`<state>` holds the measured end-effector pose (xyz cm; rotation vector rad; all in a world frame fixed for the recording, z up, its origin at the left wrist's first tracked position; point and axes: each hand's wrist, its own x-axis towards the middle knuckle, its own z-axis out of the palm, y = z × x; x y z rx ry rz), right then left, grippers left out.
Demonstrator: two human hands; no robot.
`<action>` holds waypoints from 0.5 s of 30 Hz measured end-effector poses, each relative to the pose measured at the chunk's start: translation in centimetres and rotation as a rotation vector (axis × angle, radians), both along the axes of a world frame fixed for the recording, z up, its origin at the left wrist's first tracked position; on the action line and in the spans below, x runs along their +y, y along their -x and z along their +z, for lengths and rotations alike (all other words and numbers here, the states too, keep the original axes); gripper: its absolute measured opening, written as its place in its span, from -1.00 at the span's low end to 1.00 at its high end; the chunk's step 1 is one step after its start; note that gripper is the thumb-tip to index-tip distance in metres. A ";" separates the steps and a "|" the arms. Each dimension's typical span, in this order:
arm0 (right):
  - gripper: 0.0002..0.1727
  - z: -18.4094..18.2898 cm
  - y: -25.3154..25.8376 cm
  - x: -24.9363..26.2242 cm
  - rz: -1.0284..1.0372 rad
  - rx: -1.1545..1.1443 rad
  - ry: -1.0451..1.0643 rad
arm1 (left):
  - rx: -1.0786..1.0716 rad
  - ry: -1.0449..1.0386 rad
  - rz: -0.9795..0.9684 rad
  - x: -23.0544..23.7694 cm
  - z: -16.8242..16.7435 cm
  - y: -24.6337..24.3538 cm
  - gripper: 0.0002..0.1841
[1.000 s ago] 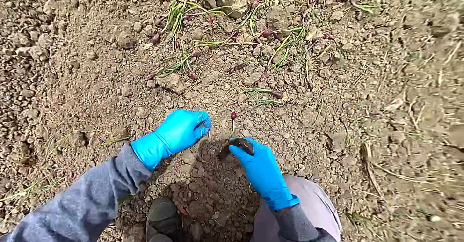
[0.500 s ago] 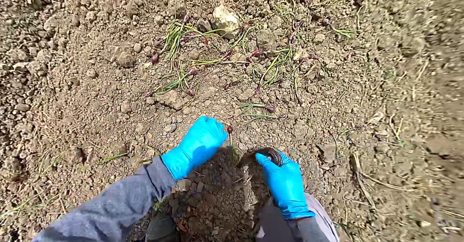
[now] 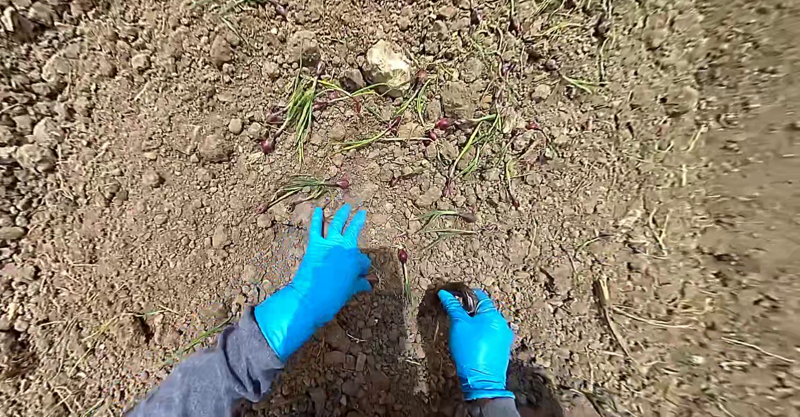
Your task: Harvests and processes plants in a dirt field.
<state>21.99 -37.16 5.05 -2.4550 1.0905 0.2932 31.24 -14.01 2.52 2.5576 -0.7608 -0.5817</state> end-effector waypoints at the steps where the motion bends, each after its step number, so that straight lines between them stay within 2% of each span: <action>1: -0.60 0.0 -0.1 0.1 -0.009 0.018 0.001 | 0.014 0.053 -0.020 0.5 0.1 0.1 -0.77; 2: -0.59 0.0 -0.1 0.2 -0.016 0.042 0.001 | 0.005 0.116 0.007 1.4 0.3 0.0 -0.84; 4: -0.55 0.3 -0.4 0.4 -0.028 0.098 0.005 | -0.013 0.155 0.174 4.0 1.3 -1.0 -0.76; 6: -0.52 0.5 -0.7 0.6 -0.032 0.146 0.002 | -0.088 0.018 0.395 6.7 2.4 -2.6 -0.73; 8: -0.51 0.7 -1.0 0.6 -0.033 0.186 -0.012 | -0.101 -0.158 0.536 8.7 2.3 -4.4 -0.72; 13: -0.51 1.2 -1.4 0.1 -0.008 0.277 -0.129 | 0.149 -0.320 0.556 9.4 1.7 -7.2 -0.52; 15: -0.48 1.2 -1.3 0.2 -0.013 0.284 -0.183 | 0.164 -0.345 0.530 9.5 1.8 -7.8 -0.56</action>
